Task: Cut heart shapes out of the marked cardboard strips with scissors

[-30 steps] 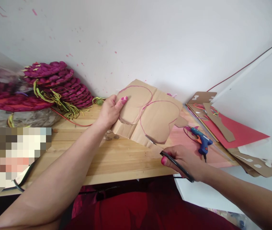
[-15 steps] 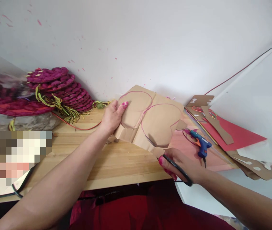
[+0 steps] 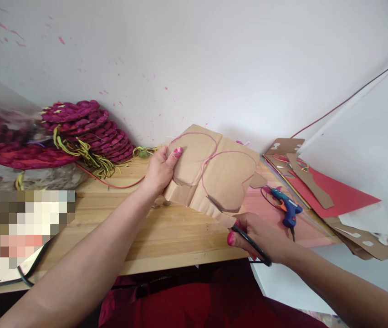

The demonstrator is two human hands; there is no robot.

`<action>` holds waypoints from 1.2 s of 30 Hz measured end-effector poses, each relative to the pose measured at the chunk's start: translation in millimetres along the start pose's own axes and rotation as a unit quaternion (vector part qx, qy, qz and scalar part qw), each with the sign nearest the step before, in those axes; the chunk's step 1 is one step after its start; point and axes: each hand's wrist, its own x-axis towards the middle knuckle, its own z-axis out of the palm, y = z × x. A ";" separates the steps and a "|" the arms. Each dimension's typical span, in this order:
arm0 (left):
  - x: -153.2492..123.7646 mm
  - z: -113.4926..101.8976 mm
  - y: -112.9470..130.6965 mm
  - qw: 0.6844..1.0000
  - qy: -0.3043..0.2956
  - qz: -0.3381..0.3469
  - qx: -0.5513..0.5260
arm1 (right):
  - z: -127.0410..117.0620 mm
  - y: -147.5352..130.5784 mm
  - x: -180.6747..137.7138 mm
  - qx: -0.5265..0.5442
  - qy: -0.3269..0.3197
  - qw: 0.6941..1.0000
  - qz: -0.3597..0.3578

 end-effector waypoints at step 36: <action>-7.8 6.9 2.9 0.999 -0.013 0.013 -0.027 | 14.4 -31.1 -6.5 -0.043 0.058 0.997 -0.008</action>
